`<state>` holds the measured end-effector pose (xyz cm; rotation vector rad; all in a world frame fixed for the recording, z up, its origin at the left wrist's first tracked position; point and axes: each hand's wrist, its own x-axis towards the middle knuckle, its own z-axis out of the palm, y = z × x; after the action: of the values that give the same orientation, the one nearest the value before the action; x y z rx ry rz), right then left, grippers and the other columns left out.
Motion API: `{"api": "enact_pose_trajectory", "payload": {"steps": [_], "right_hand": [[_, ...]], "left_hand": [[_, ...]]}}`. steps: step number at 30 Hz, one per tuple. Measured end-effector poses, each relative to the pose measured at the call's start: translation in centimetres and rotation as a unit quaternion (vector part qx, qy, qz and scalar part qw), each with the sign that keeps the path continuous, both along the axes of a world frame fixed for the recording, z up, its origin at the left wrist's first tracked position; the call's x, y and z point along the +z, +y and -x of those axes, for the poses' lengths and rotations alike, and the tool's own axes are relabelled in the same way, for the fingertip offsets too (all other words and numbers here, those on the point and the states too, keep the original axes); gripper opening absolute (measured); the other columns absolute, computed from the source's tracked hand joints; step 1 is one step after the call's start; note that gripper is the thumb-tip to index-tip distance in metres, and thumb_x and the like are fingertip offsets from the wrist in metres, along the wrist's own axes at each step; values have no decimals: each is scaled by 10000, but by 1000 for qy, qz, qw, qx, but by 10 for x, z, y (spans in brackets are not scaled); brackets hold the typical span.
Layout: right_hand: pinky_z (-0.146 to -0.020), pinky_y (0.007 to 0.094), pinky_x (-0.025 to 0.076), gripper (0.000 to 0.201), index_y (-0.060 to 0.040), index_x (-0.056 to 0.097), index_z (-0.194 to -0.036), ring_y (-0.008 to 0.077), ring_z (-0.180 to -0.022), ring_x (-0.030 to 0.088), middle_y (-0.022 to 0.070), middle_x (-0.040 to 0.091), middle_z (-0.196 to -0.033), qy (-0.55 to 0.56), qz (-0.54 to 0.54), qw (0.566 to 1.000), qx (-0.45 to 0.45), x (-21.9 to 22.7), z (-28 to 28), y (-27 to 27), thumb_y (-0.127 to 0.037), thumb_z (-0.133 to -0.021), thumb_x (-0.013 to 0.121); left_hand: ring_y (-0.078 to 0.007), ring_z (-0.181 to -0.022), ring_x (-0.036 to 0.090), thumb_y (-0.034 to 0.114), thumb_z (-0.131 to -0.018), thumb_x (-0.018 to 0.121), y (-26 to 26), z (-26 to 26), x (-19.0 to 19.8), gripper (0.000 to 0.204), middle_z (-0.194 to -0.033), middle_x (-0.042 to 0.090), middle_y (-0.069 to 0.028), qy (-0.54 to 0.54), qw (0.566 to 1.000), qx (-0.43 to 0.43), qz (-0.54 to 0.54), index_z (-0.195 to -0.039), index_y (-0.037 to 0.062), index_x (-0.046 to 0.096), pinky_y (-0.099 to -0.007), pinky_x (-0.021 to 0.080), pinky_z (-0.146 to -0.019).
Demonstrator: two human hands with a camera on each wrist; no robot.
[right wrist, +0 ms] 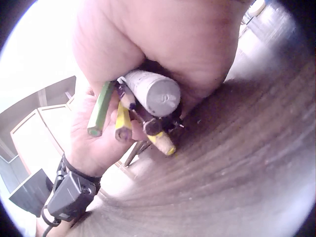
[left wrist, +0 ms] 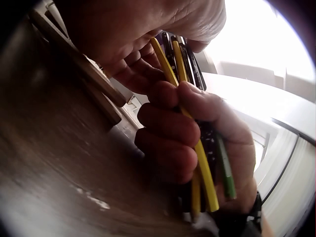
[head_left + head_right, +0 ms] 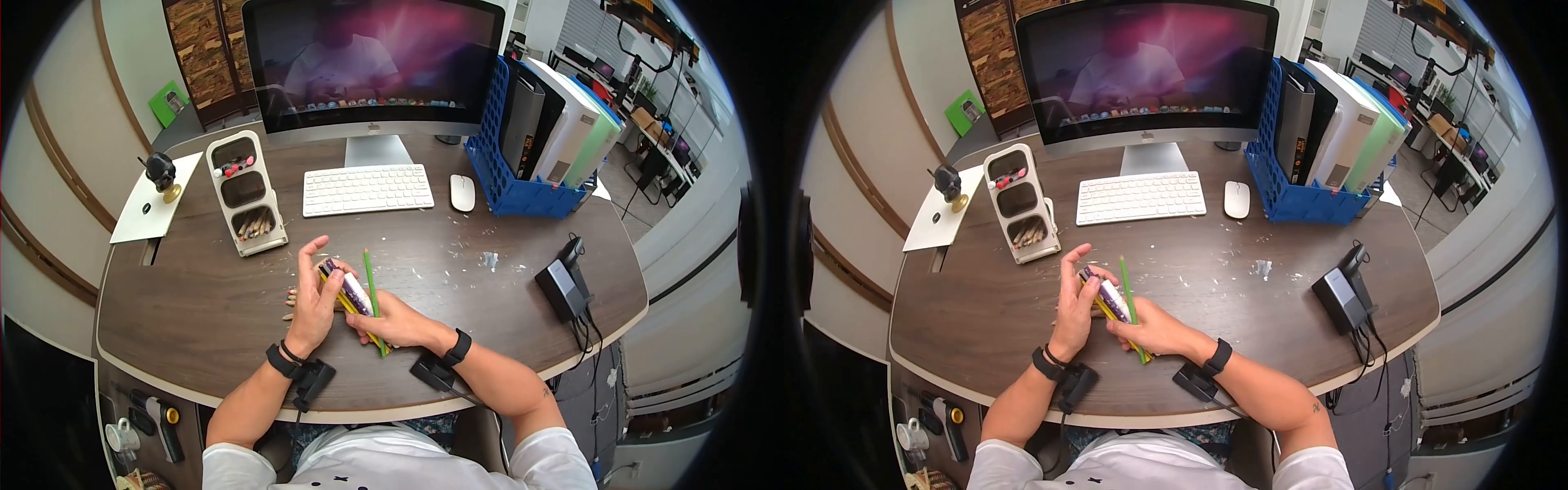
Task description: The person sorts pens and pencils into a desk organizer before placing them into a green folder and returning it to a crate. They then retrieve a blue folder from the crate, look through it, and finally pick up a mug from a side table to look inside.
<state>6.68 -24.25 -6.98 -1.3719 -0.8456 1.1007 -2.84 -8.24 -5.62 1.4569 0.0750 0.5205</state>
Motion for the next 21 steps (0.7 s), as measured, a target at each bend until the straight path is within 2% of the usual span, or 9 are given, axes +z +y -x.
{"api": "enact_pose_trajectory", "payload": {"steps": [5,8,10,11,13,14,16,19,21], "right_hand": [[-623,277,548,198,-29,564,-1177,106,-703,642,7,607,-851,37,-5,999,13,0,-4,-1,-193,-1092,636],[-648,271,558,197,-29,582,-1218,115,-755,667,12,645,-891,42,-16,999,-21,5,2,-2,-163,-1084,632],[-718,322,589,261,-27,592,-1280,200,-843,726,66,715,-962,-133,-109,978,-115,17,9,-2,-109,-1042,661],[-718,322,589,261,-27,592,-1280,200,-843,726,66,715,-962,-134,-110,978,-116,20,10,-1,-109,-1042,661],[-806,390,601,340,-20,599,-1313,309,-930,752,143,750,-1042,-313,-151,925,-153,25,11,0,-49,-986,682],[-865,437,591,322,-24,614,-1283,374,-995,748,200,743,-1052,-275,-129,940,-156,27,13,0,-29,-967,676],[-866,433,589,310,-25,619,-1275,370,-996,748,193,744,-1058,-265,-112,946,-149,16,10,2,-29,-969,668],[-872,427,584,301,-28,628,-1259,371,-1011,746,191,745,-1075,-262,-78,953,-128,8,2,4,-33,-961,672],[-878,425,581,304,-29,632,-1251,376,-1026,744,195,744,-1087,-263,-57,956,-117,7,3,5,-38,-951,683]], "left_hand": [[-140,-1023,665,310,-1097,616,2,-4,-6,569,-1261,650,-112,6,995,-62,83,-1551,56,386,-286,567,-883],[-144,-1053,664,304,-1079,672,0,3,-1,551,-1290,635,-86,93,975,-178,96,-1521,54,458,-285,598,-776],[-140,-1121,635,297,-1045,737,-6,3,-2,605,-1301,630,-68,62,984,-167,-15,-1524,56,456,-273,580,-853],[-143,-1149,626,301,-1033,757,-8,4,1,627,-1305,629,-62,42,982,-158,-91,-1525,56,455,-277,571,-897],[-152,-1218,602,291,-998,799,-13,3,5,682,-1343,615,-70,49,982,-170,-62,-1532,57,446,-295,537,-988],[-154,-1233,597,283,-981,816,-14,3,5,697,-1359,605,-76,33,983,-164,-75,-1529,58,449,-303,531,-1004],[-166,-1253,588,260,-936,852,-12,0,3,736,-1401,580,-93,-2,979,-143,-144,-1519,55,452,-327,524,-1030],[-190,-1252,594,256,-942,844,-18,-1,3,706,-1394,591,-95,23,990,-108,-84,-1501,45,468,-354,506,-1062],[-208,-1228,619,279,-946,844,-16,-5,-1,698,-1368,611,-111,35,988,-91,-121,-1493,44,479,-369,516,-1050]]}}
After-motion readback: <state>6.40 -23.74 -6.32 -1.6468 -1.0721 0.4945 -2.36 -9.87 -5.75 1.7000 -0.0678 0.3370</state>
